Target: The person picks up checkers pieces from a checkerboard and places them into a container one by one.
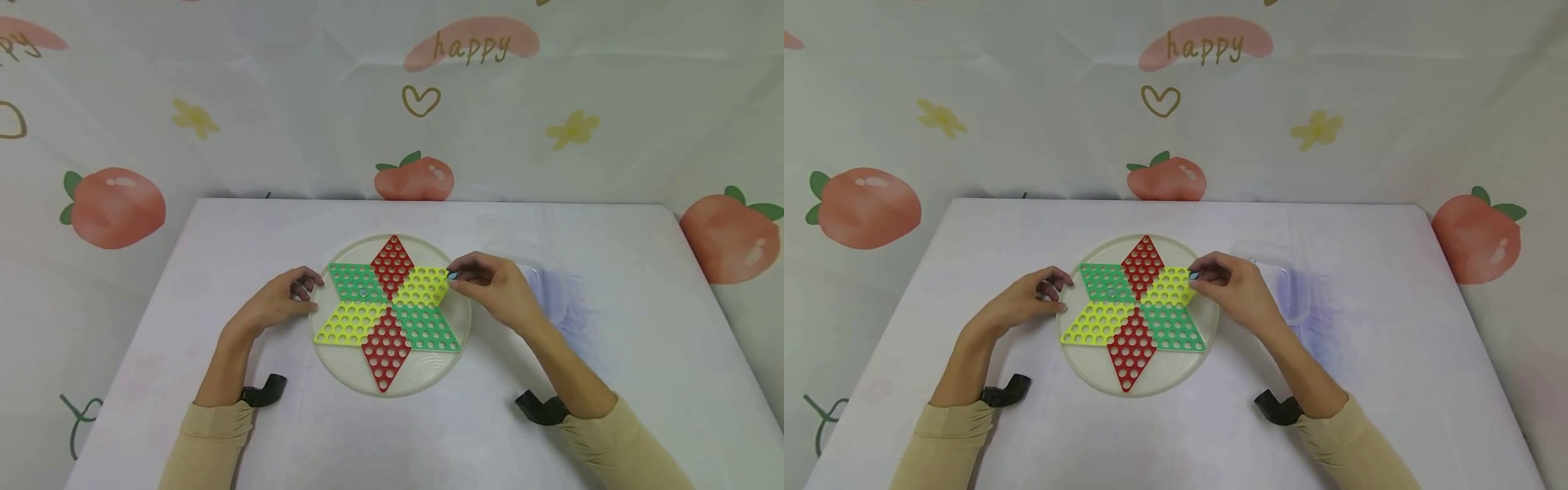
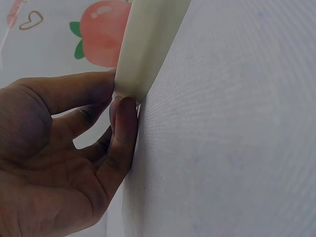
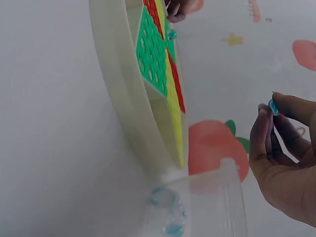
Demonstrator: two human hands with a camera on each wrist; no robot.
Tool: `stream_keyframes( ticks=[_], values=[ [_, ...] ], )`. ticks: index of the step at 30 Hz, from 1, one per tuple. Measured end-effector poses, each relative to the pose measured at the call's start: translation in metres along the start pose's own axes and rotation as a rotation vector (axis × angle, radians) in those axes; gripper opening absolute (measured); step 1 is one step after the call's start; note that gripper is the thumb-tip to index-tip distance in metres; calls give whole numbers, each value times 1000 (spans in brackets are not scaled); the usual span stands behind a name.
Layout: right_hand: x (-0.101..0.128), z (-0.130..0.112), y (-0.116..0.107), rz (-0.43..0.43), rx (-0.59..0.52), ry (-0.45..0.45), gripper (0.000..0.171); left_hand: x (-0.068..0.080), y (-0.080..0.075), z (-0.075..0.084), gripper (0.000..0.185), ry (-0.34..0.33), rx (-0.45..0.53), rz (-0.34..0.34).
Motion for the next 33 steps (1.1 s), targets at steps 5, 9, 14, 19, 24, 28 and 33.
stream_keyframes(
  ticks=[5, 9, 14, 19, 24, 28, 33],
  values=[
    [2, 11, -13, 33, 16, 4, 22, 0, 0, 0, 42, -2, 3, 0],
    [6, 19, -25, 46, 23, 25, 24, 1, 0, 1, 42, 1, 1, -2],
    [9, 30, -38, 64, 60, 64, 26, 0, 0, 2, 41, 5, -4, -1],
    [9, 41, -43, 55, 67, 87, 28, -1, 1, 2, 41, 9, -8, -4],
    [7, 53, -48, 79, 131, 101, 28, -2, 2, 1, 42, 8, -8, -1],
    [3, 63, -53, 97, 205, 148, 28, -2, 2, -1, 42, 7, -13, -1],
    [-2, 73, -56, 97, 300, 248, 29, -2, 2, -2, 42, 15, -13, -3]
  ],
)
Point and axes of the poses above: each hand's wrist, its own x-axis away from the middle knuckle, its own y-axis out of the palm, z = x × y, the point moved 8 cm from there along -x, towards the middle knuckle, and after that the axes turned 12 degrees about x, right-handed, at the moved point
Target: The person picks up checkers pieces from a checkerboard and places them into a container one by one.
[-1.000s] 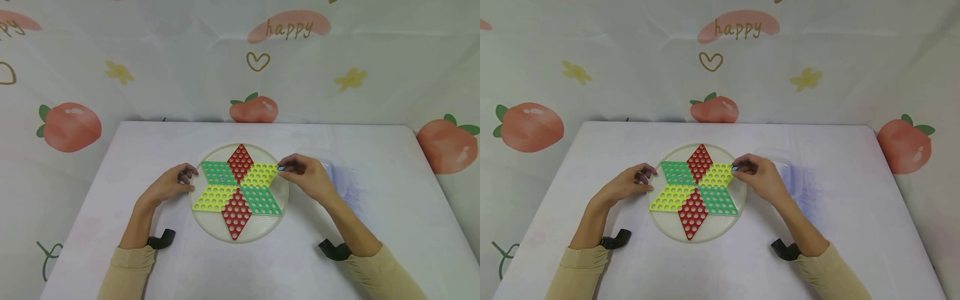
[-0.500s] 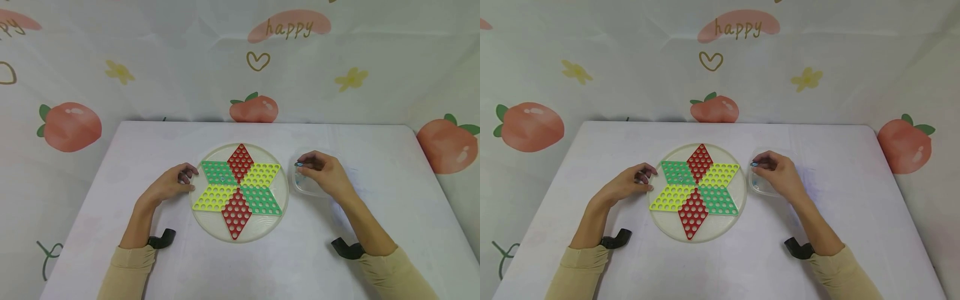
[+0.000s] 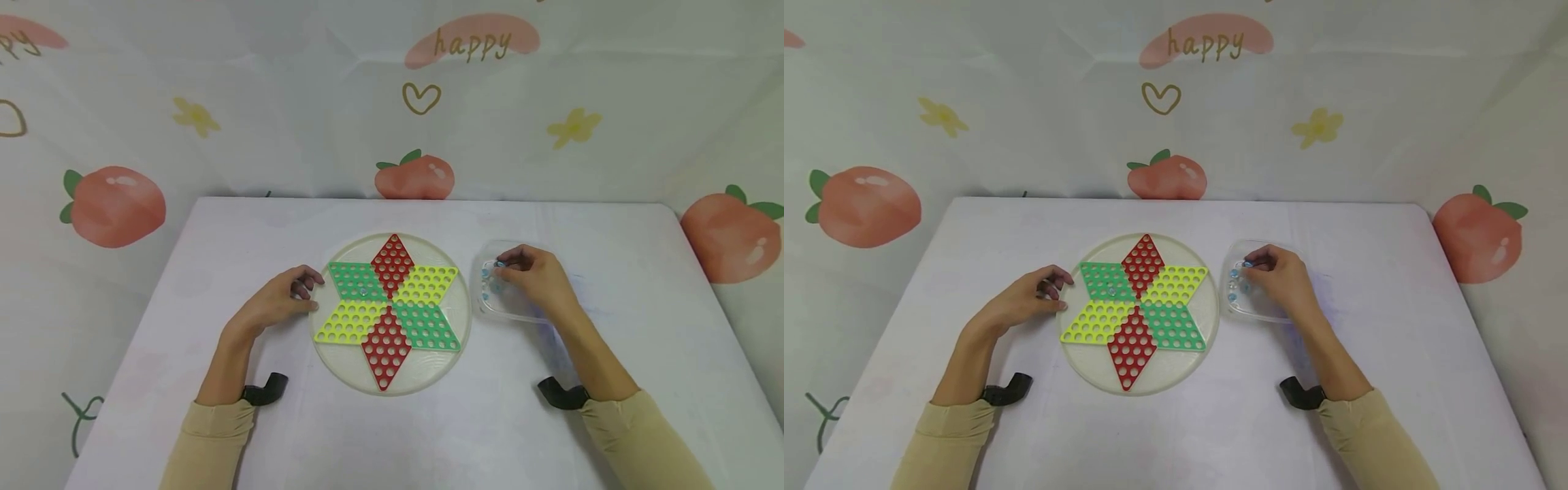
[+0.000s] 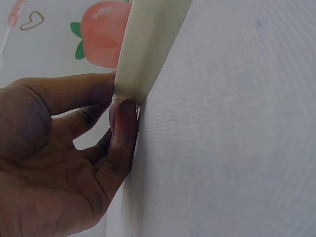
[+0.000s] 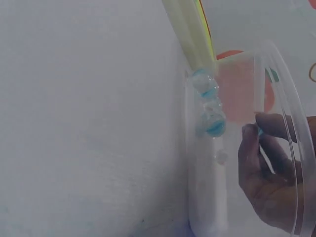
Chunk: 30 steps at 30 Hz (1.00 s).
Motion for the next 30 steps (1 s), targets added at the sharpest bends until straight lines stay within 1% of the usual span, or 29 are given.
stream_keyframes(
  ticks=[4, 9, 15, 22, 30],
  values=[
    [-4, 2, 0, -14, 37, 42, 30, 0, -1, 1, 41, 0, 3, 1],
    [-7, 4, 3, -23, 43, 56, 30, 0, 0, 1, 40, -4, 5, -5],
    [-8, 8, 5, -43, 92, 76, 29, -1, 2, 1, 41, -7, -1, -2],
    [-10, 7, 7, -39, 165, 42, 25, 1, 1, 3, 41, -5, -2, 3],
    [-12, 5, 9, -59, 201, 45, 24, 3, 0, 4, 40, 4, 4, 3]
  ],
)
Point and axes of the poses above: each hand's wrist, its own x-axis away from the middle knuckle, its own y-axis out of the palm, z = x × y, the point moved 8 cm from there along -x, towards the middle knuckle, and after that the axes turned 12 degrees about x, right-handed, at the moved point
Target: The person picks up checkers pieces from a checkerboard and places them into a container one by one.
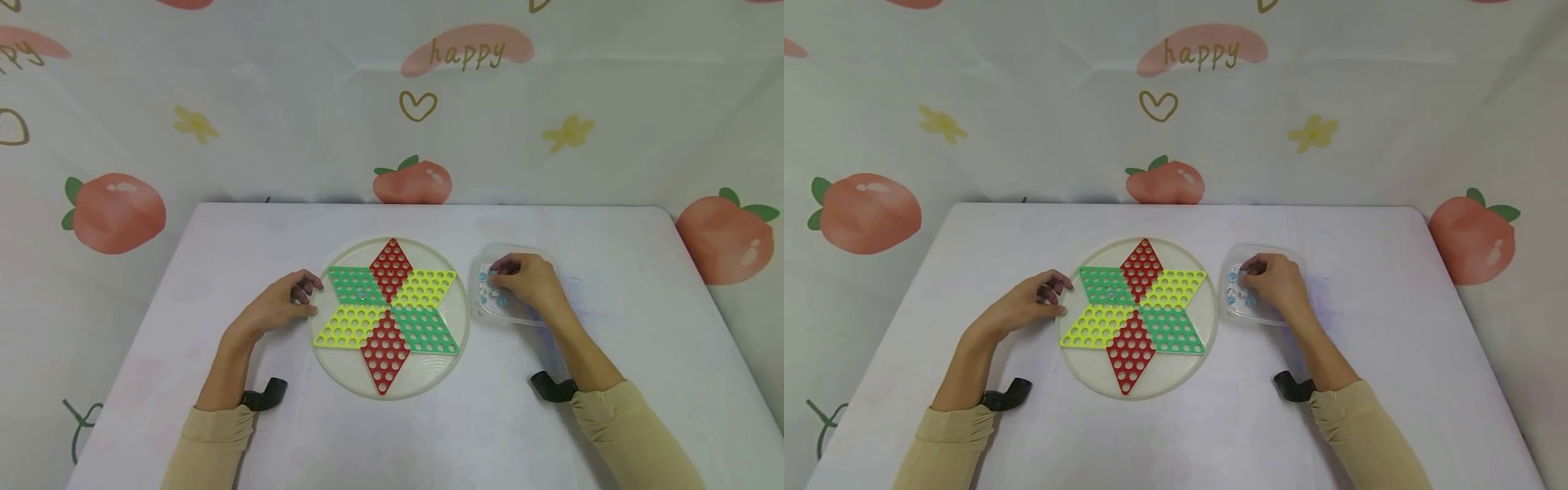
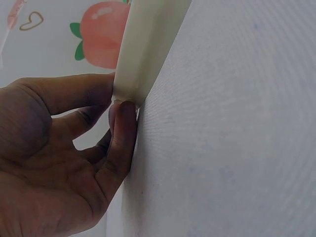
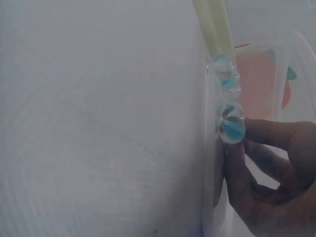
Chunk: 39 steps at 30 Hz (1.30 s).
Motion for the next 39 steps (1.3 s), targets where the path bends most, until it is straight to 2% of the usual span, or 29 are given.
stream_keyframes(
  ticks=[18, 32, 39],
  values=[
    [0, -1, 0, -3, 8, 0, 25, 1, 1, -3, 40, -4, -4, 1],
    [7, -12, -16, 61, -22, -12, 28, -2, 0, 0, 40, -14, -15, -3],
    [13, -24, -21, 89, -59, -46, 29, -2, 0, -3, 41, -26, -8, 1]
  ],
)
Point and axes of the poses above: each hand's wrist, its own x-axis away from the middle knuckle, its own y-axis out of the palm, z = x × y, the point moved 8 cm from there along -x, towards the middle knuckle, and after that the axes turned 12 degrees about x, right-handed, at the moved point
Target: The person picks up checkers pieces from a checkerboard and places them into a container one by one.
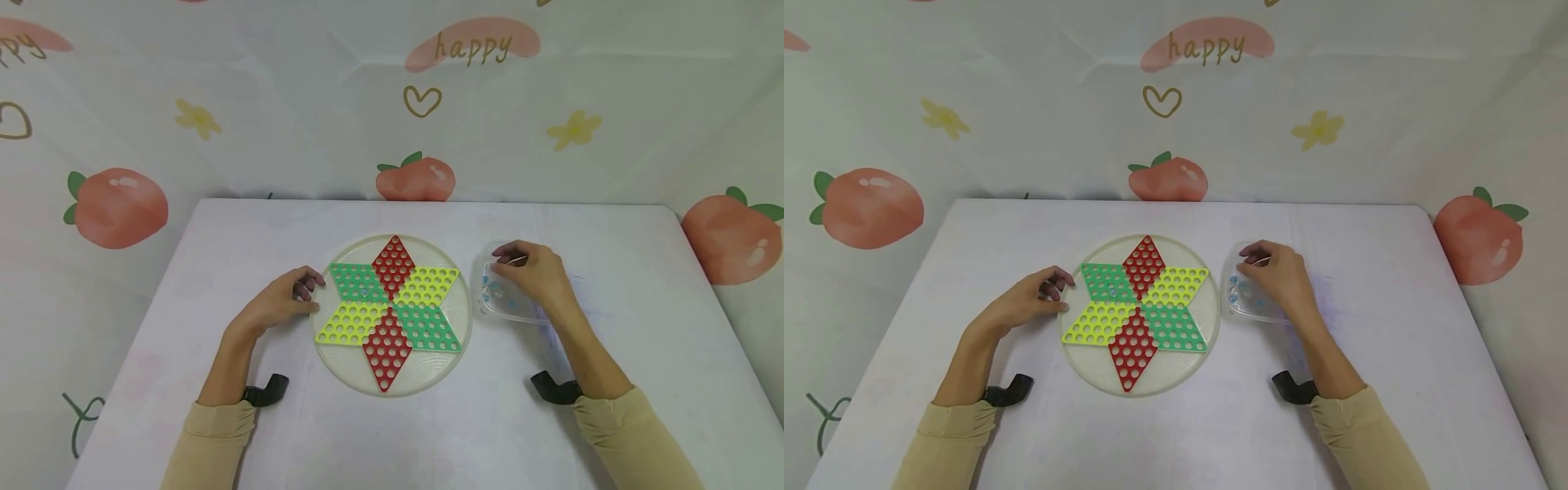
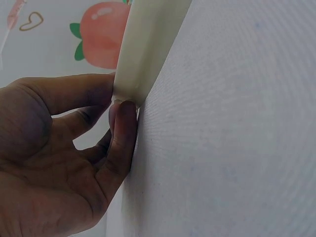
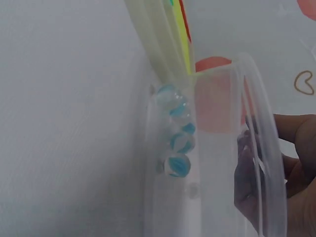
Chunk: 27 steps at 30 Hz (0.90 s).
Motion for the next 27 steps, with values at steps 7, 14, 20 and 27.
stream_keyframes(
  ticks=[7, 14, 20, 27],
  values=[
    [7, -18, -4, 56, -63, -24, 24, 1, 0, 0, 40, 2, 2, 4],
    [11, -38, -1, 76, -148, -80, 23, 1, 0, 1, 40, 6, 1, 1],
    [13, -52, 4, 57, -158, -111, 22, 1, 0, 0, 41, 12, 5, -3],
    [12, -65, 10, 26, -205, -121, 22, 1, 0, 1, 42, 19, 6, -5]
  ],
)
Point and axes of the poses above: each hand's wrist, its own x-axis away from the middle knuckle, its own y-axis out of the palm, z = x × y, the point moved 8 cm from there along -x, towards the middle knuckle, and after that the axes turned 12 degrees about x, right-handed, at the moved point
